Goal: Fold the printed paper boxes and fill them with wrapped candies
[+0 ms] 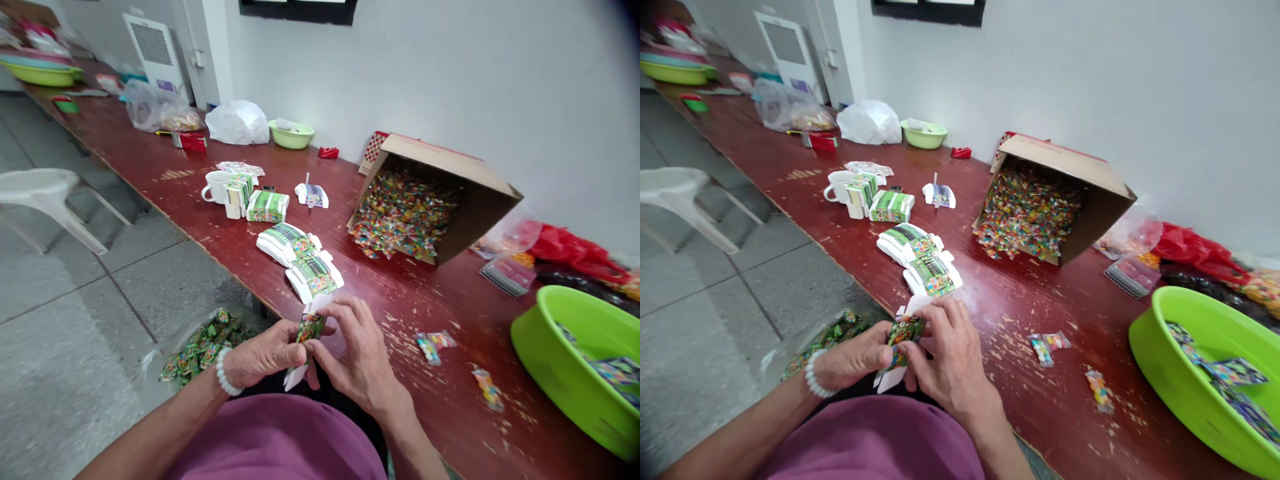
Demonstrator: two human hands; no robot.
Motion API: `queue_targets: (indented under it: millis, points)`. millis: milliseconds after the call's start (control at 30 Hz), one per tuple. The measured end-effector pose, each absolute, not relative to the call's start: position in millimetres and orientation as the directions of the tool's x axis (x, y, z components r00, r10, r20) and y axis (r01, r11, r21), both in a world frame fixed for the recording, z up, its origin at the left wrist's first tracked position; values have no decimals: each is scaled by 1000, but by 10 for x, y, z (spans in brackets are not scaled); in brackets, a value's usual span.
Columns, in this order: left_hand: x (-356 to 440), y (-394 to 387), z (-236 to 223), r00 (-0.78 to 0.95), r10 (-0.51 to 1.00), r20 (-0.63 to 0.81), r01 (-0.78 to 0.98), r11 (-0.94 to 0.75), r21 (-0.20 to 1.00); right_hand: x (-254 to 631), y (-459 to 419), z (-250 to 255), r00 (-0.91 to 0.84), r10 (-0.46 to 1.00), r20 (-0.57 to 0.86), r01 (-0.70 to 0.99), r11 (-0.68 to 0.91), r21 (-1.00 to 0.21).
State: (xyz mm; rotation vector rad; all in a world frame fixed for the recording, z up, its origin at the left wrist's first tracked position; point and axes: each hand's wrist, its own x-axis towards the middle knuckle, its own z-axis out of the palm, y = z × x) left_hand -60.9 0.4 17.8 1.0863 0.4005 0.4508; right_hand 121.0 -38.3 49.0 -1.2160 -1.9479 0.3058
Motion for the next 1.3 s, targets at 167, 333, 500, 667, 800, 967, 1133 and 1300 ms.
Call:
queue_targets:
  millis: [167, 333, 500, 667, 800, 967, 1133, 1300]
  points:
    - [-681, 61, 241, 870, 471, -148, -5, 307, 952, 1240, -377, 515, -289, 860, 421, 560, 508, -654]
    - [-684, 52, 214, 869, 451, -202, 63, 305, 950, 1295, -385, 477, -297, 900, 319, 591, 436, -678]
    - [-658, 25, 207, 874, 408, -264, 108, 368, 924, 1384, -376, 464, -370, 881, 295, 522, 460, -718]
    - [-642, 15, 167, 905, 362, -226, 41, 453, 890, 1412, -350, 445, -379, 881, 284, 524, 457, -719]
    - [-634, 19, 114, 910, 364, -197, -1, 479, 878, 1379, -347, 418, -348, 892, 289, 537, 443, -718]
    - [-644, 49, 148, 904, 373, -207, -9, 503, 864, 1362, -382, 436, -338, 887, 316, 478, 450, -754]
    - [-637, 78, 133, 903, 370, -220, 9, 495, 869, 1408, -392, 438, -417, 899, 131, 442, 327, -835]
    - [-589, 53, 108, 898, 334, -285, 70, 532, 844, 1435, -364, 328, -455, 890, -3, 301, 150, -942]
